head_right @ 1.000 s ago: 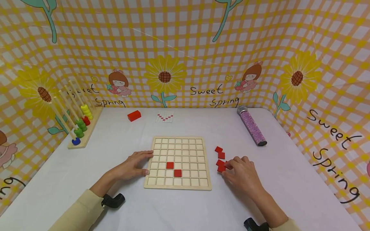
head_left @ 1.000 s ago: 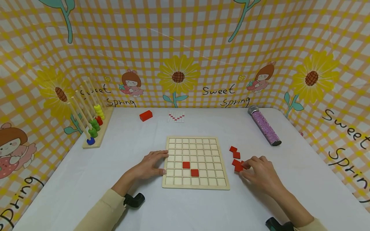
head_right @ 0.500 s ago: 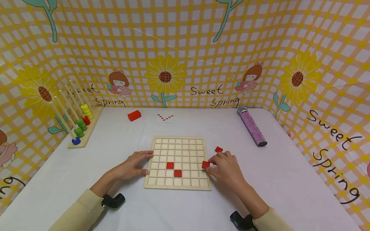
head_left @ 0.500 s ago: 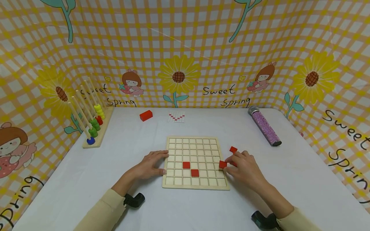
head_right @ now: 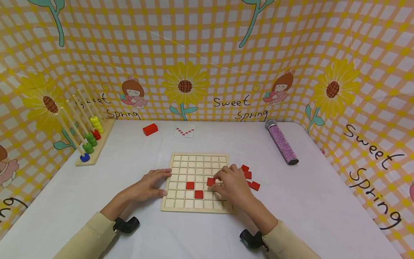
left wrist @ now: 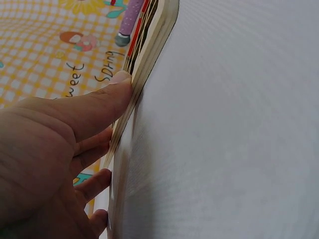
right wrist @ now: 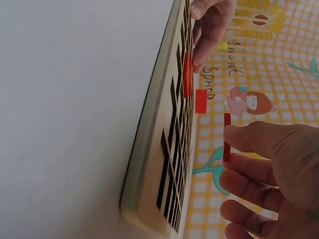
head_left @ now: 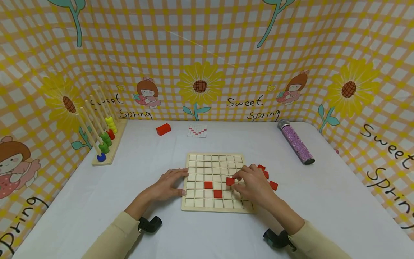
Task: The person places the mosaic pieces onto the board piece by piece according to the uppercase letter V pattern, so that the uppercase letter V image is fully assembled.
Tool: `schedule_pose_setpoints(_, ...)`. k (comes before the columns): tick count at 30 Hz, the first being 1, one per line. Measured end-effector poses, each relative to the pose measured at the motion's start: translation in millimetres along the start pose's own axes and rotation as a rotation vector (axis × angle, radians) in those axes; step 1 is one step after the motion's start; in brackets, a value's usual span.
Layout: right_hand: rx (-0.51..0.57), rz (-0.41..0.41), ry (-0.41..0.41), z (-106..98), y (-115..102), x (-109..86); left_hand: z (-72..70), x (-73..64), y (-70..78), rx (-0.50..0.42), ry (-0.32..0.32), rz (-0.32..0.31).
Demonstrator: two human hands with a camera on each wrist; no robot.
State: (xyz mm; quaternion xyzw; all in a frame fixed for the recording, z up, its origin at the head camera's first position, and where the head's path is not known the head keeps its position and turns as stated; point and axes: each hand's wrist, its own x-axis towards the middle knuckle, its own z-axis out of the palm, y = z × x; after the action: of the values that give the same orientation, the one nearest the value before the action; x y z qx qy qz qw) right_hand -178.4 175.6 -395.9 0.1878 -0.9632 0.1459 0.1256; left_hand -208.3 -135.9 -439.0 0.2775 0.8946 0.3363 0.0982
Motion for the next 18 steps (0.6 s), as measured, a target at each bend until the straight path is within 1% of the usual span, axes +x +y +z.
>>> schedule_pose_setpoints(7,0.005,-0.065,-0.005,8.7,-16.3,12.0,-0.2,-0.1,0.6,-0.008,0.003,-0.005)
schedule_pose_setpoints(11,0.017,-0.078,-0.026,13.1,-24.4,18.1,-0.2,0.0,0.4,-0.01,0.001,-0.007)
schedule_pose_setpoints(18,0.01,-0.098,-0.032,20.4,-36.5,30.6,-0.9,-0.5,1.4,-0.008,-0.005,-0.011)
